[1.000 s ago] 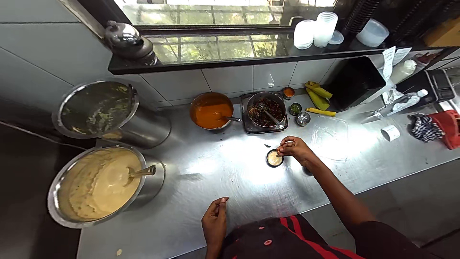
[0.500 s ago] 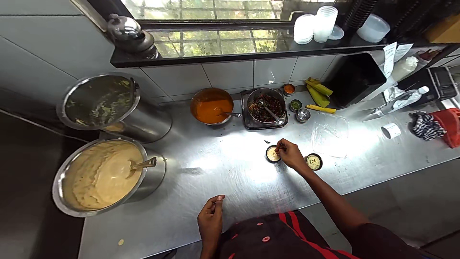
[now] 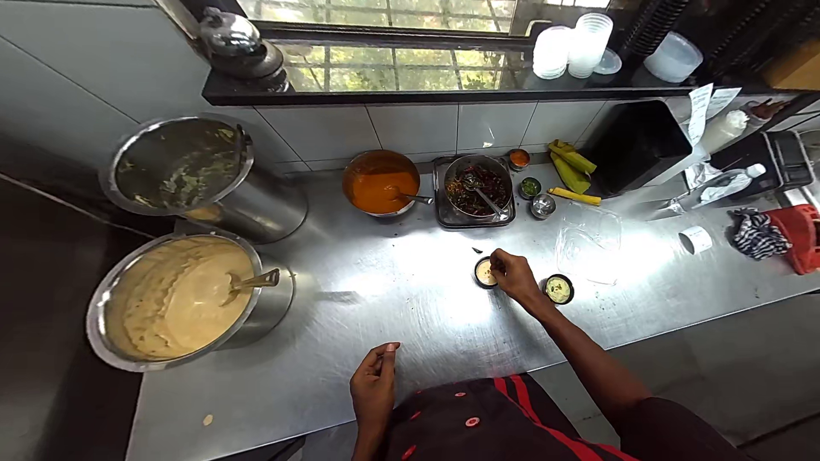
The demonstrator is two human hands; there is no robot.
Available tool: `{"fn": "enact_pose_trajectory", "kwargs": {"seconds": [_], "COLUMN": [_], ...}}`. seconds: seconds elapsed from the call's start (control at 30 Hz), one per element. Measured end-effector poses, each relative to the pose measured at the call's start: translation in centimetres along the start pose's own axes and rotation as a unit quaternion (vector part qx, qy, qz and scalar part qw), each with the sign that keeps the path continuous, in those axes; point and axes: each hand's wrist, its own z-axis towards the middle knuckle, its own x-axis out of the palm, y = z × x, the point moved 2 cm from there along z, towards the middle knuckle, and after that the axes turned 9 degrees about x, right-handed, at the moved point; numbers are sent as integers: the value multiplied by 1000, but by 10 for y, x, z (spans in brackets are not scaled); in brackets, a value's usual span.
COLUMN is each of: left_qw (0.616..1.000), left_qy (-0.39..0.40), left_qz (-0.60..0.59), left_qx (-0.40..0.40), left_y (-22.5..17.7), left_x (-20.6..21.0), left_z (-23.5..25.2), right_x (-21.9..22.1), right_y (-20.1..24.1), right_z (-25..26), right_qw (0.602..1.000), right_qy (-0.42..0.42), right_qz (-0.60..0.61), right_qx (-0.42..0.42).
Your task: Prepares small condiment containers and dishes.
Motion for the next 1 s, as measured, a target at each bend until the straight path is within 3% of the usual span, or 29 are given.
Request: {"fn": "enact_pose_trajectory", "kwargs": {"seconds": [0.23, 0.37, 0.6, 0.73, 0.87, 1.0], "left_qw": [1000, 1000, 998, 990, 979, 941], "left_qy": [-6, 2, 29, 81, 116, 142], "left_qz": [0, 2, 41, 55, 25, 61], "left_qx": [-7, -5, 39, 98, 164, 301], "left_y": [3, 4, -7, -15, -33, -65], "left_x": [0, 6, 26, 62, 85, 111], "left_z": [-2, -2, 10, 21, 30, 26], "right_x": [-9, -8, -26, -11, -38, -59], "right_y": [11, 9, 31, 14, 22, 32], "right_z": [-8, -6, -19, -21, -52, -77], "right_qw": [994, 998, 973, 998, 984, 989], "right_qy": [-78, 0, -191, -43, -141, -19], "right_qz": [-8, -10, 44, 4, -1, 143], "right_qx": [-80, -68, -125, -53, -108, -10]}}
